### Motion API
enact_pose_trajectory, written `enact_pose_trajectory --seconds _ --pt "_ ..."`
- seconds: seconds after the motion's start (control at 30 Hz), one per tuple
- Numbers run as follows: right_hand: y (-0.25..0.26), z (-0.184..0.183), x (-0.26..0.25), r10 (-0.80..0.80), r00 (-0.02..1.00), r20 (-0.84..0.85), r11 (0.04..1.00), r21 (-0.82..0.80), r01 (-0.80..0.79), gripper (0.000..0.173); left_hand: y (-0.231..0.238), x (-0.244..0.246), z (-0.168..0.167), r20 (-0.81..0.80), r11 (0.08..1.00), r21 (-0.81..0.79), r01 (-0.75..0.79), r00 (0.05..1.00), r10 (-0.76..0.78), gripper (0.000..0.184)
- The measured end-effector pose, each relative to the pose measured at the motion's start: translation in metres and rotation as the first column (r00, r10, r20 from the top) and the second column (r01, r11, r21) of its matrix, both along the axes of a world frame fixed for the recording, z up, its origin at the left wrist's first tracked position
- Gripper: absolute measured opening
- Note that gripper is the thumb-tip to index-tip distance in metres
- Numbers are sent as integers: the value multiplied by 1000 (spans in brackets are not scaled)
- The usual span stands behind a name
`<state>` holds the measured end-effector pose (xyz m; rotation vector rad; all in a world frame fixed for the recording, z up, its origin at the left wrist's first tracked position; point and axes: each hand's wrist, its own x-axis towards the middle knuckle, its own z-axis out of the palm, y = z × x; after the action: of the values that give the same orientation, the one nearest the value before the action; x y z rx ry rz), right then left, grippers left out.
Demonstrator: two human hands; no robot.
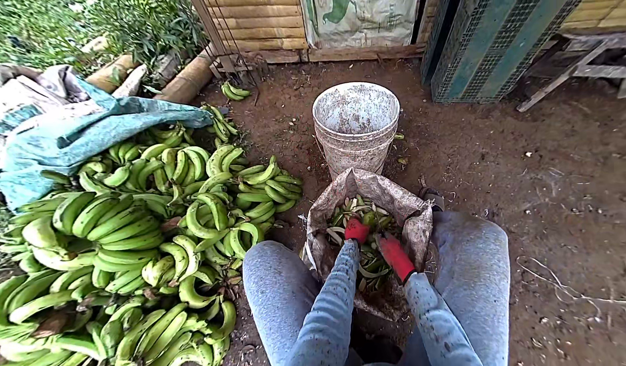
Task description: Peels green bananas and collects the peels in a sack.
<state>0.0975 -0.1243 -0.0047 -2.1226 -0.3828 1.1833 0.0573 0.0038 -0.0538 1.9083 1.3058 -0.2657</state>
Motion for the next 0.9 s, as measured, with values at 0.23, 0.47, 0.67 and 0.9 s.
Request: enact_pose_trajectory --seconds 0.23,0.47,0.67,0.9 --pt "-7 -16 -27 147 988 42 971 -198 -136 51 6 -20 -16 332 985 -92 -145 928 168 63" --pt "-9 -20 -23 123 992 27 976 -184 -116 50 -10 -27 -35 553 828 -342 -444 617 560 49" --pt "-7 -23 -29 123 992 -10 982 -140 -124 48 -19 -43 -37 557 727 -488 -483 469 685 47" --pt "1 -31 -31 253 967 27 943 -233 -240 47 -22 -49 -27 574 775 -492 -397 521 631 45"
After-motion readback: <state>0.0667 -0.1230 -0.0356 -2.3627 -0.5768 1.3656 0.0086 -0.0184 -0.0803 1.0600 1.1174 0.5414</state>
